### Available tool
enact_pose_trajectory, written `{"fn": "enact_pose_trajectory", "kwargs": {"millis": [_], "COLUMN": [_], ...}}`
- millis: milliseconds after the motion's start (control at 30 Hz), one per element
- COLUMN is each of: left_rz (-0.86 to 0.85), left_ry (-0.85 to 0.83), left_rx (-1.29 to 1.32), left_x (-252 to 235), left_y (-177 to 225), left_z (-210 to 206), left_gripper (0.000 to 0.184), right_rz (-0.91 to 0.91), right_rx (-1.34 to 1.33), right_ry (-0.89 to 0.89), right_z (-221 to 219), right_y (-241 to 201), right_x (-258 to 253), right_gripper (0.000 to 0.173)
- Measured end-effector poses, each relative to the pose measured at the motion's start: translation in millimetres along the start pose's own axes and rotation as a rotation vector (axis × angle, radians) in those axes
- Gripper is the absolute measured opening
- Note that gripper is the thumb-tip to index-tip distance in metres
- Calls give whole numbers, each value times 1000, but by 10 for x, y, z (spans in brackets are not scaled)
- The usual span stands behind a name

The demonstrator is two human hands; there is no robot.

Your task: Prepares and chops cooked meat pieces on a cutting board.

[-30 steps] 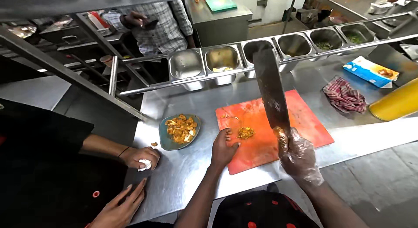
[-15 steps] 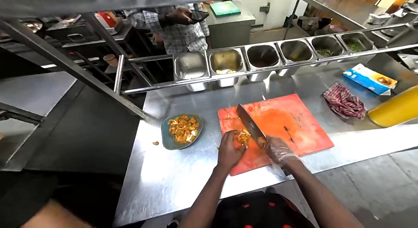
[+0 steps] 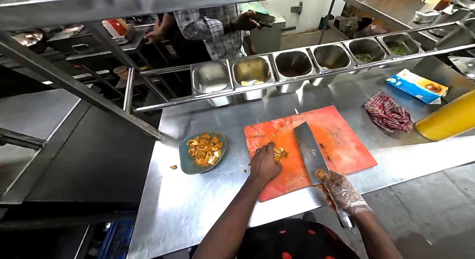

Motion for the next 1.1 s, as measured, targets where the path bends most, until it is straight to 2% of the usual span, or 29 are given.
{"fn": "enact_pose_trajectory", "kwargs": {"millis": [100, 233, 300, 400, 533, 700, 800, 867, 967, 1033, 1100], "left_rz": [39, 83, 111, 58, -56, -194, -231, -216, -172, -103, 32], "left_ry": [35, 155, 192, 269, 289, 138, -4, 30, 205, 427, 715], "left_rx": [110, 539, 618, 547, 434, 305, 258, 342, 546, 679, 804], "left_x": [30, 162, 175, 104, -187, -641, -817, -809, -478, -96, 403], "left_y": [-106, -445, -517, -463, -219, 389, 522, 403, -51, -576, -1279], "left_z": [96, 281, 372, 450, 490, 395, 232, 303, 728, 1045, 1300], "left_gripper": [70, 75, 78, 84, 86, 83, 87, 76, 59, 54, 50], "right_rz": [2, -18, -33, -29, -52, -76, -100, -102, -97, -96, -85], "right_rx": [18, -52, -148, -268, -415, -509, -532, -530, -555, -598, -569], "right_ry": [-21, -125, -182, -224, -269, -338, -369, -388, -421, -435, -438], "right_z": [-32, -97, -167, -254, -314, -494, -626, -680, -763, -813, -884], "right_y": [-16, -51, 23, 264, 458, 456, 424, 405, 389, 393, 292], "right_x": [20, 23, 37, 82, 199, 155, 123, 88, 64, 70, 101], "right_gripper": [32, 25, 26, 31, 20, 18, 18, 19, 18, 16, 16]}}
Point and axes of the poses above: each hand's wrist, its own x-axis away from the middle knuckle, its own z-axis out of the back of the hand, y = z × x, the point moved 7 cm from there along -x, towards the middle knuckle, and after that the axes turned 2 degrees about x, right-handed, at the moved point
